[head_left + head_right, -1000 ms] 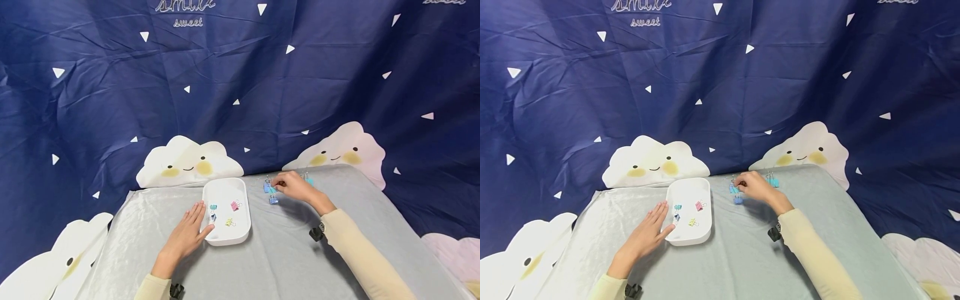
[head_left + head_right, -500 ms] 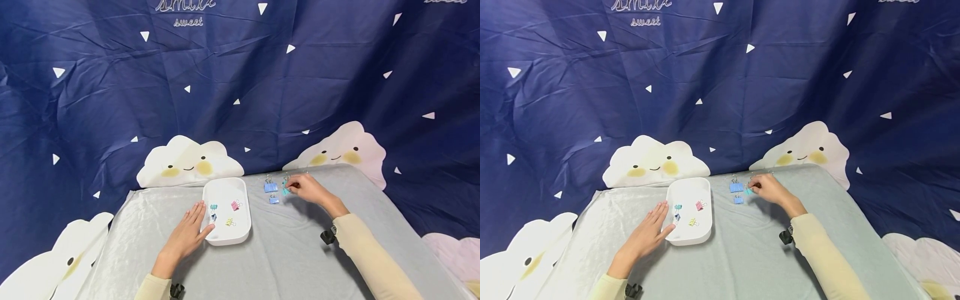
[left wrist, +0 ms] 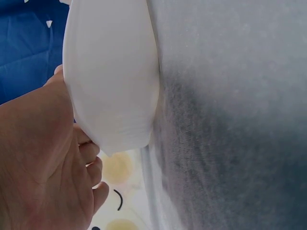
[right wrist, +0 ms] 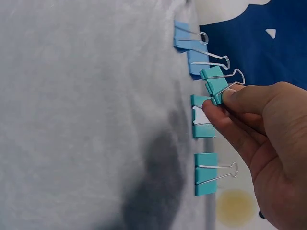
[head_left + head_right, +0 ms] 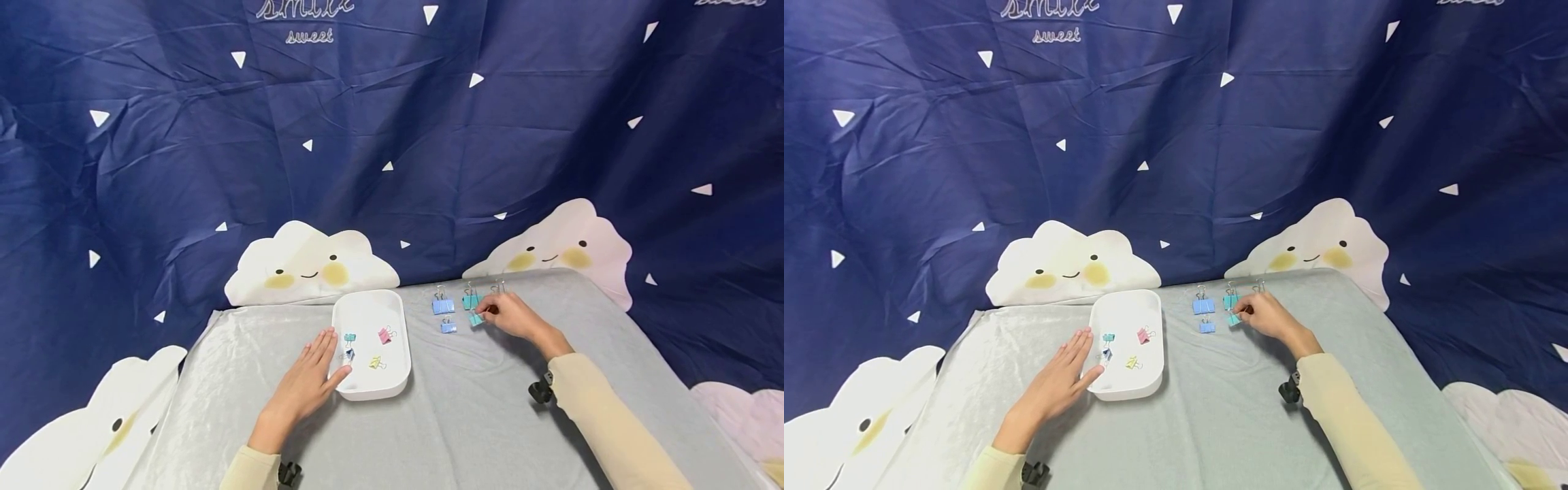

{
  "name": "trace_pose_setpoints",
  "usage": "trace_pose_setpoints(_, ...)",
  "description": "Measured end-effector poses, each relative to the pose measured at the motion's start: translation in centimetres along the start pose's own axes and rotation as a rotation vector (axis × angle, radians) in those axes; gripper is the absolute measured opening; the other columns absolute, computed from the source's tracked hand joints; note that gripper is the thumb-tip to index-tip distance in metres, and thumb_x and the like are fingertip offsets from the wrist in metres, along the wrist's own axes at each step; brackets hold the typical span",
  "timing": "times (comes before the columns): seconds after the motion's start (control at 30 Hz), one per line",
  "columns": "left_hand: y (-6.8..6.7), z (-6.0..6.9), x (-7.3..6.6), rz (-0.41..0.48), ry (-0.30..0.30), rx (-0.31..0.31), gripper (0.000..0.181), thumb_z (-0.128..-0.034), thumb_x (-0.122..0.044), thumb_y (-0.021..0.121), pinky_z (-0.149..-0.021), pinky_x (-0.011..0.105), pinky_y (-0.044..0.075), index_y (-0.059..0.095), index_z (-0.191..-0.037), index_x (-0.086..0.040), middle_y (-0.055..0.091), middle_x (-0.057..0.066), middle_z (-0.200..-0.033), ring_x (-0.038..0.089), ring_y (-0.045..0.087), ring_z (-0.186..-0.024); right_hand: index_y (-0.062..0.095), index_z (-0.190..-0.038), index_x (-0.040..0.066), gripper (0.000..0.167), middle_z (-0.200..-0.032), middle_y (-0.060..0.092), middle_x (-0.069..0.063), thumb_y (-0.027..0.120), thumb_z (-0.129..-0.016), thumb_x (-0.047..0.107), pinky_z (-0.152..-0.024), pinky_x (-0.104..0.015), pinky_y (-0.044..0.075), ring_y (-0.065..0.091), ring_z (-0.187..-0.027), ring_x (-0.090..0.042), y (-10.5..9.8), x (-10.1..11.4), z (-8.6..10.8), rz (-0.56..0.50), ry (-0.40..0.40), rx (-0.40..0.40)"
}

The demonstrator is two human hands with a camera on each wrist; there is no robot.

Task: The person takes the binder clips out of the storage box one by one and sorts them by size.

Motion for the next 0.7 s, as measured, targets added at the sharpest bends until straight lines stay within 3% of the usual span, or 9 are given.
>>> trace_pose_setpoints(0.3,-0.2,-0.1,-0.1,0.01,0.001,0.006,0.083,-0.1089,-0.056,0.051,-0.134,0.056,0.026,0.03,-0.166,0.001,0.026,0.016,-0.176,0.035,0.025,-0.164,0.08,-0.098,0.001,0.012,-0.091,0.079,-0.007,0.071,-0.095,-0.004,-0.071,-0.024,0.06,0.07,-0.081,-0.012,1.1,-1.7,0.3,-0.027,0.041,0.02)
trace_pose_setpoints(0.7,-0.3,-0.1,-0.2,0.007,0.002,0.003,0.083,-0.1092,-0.055,0.051,-0.134,0.056,0.026,0.03,-0.166,0.001,0.027,0.017,-0.176,0.036,0.026,-0.164,0.078,-0.097,0.0,0.004,-0.092,0.078,-0.006,0.075,-0.096,0.003,-0.077,-0.036,0.061,0.071,-0.085,-0.018,1.6,-2.6,0.7,0.054,0.056,-0.005)
Point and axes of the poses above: each hand's wrist, its own z-axis away from the middle knuckle, its own y-axis out of the palm, x = y × z, the point moved 3 cm from there along -z, towards the middle knuckle
